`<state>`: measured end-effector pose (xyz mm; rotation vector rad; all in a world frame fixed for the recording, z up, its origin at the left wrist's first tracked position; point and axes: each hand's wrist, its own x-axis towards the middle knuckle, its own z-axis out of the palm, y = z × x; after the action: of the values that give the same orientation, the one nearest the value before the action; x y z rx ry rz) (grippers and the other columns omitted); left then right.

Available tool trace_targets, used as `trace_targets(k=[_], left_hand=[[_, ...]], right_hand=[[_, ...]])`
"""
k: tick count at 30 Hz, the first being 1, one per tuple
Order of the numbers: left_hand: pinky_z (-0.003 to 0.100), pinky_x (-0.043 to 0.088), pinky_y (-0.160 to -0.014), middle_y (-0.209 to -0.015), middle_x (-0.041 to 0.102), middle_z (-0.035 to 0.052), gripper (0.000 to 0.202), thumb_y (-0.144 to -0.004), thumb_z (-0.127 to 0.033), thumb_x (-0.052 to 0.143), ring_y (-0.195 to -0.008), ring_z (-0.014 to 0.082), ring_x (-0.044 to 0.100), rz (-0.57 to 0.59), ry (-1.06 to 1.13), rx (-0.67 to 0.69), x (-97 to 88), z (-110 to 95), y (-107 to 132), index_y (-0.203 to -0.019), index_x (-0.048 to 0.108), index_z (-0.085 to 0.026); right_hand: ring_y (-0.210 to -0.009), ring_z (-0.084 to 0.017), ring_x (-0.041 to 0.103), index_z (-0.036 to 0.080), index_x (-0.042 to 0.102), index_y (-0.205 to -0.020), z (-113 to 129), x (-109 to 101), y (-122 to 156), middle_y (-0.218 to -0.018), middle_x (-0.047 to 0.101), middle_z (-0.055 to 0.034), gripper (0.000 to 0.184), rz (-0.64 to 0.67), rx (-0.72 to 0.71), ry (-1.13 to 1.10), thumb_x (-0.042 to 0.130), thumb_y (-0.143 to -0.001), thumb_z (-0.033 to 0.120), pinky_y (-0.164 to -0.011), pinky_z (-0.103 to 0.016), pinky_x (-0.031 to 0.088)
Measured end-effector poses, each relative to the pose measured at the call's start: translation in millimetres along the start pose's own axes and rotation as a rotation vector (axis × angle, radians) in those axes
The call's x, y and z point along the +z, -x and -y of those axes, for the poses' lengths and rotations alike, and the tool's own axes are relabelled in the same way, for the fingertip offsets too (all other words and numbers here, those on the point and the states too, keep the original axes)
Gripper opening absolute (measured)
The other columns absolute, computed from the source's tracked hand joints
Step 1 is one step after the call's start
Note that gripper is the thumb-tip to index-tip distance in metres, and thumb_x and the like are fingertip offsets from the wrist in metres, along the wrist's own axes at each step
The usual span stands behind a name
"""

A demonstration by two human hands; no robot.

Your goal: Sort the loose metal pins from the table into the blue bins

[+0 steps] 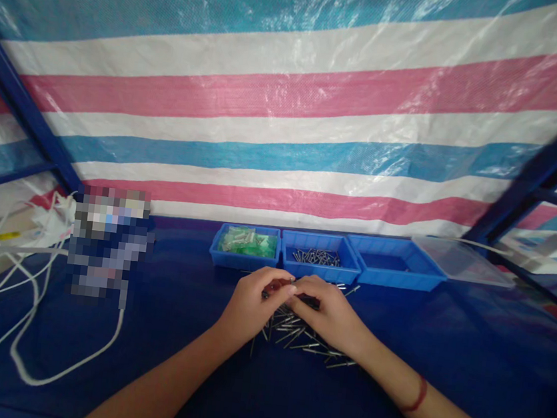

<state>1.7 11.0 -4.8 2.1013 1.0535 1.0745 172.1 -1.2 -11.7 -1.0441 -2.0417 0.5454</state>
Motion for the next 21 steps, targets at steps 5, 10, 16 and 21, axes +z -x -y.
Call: trace_targets(k=[5,10,16,21], left_hand=[[0.023,0.046,-0.074,-0.086,0.067,0.0007,0.01,-0.084,-0.023,0.057,-0.079,0.0134,0.062,-0.006,0.019,-0.031,0.1,-1.0,-0.6,-0.089,0.065,-0.018],[0.023,0.046,-0.074,-0.088,0.067,0.0013,0.012,-0.086,-0.025,0.054,-0.08,0.0136,0.062,-0.03,0.039,-0.03,-0.9,0.1,-1.6,-0.091,0.063,-0.018],[0.024,0.044,-0.074,-0.088,0.063,0.0024,0.014,-0.09,-0.026,0.048,-0.079,0.0135,0.059,-0.047,-0.052,0.024,-3.6,4.4,-2.8,-0.095,0.059,-0.018],[0.024,0.043,-0.073,-0.086,0.061,0.0025,0.016,-0.093,-0.026,0.043,-0.078,0.0136,0.057,-0.005,-0.119,0.049,-5.9,2.8,-3.5,-0.091,0.056,-0.018]], right_hand=[[-0.074,-0.016,0.06,0.021,0.065,-0.073,-5.2,3.4,1.6,-0.077,0.068,-0.0023,0.016,-0.017,0.012,-0.032,0.056,-0.085,0.027,-0.071,-0.03,0.044],[-0.08,-0.018,0.062,0.022,0.068,-0.079,-5.5,6.5,1.6,-0.083,0.07,-0.0035,0.015,-0.075,0.057,-0.109,0.055,-0.085,0.027,-0.074,-0.032,0.047],[-0.072,-0.017,0.061,0.022,0.071,-0.081,-7.1,3.1,0.2,-0.081,0.07,-0.0037,0.014,-0.253,0.176,-0.194,0.063,-0.078,0.033,-0.066,-0.031,0.048],[-0.067,-0.016,0.059,0.021,0.07,-0.08,-5.9,-1.7,0.1,-0.077,0.068,-0.003,0.02,-0.27,0.16,-0.18,0.062,-0.079,0.039,-0.06,-0.028,0.046]])
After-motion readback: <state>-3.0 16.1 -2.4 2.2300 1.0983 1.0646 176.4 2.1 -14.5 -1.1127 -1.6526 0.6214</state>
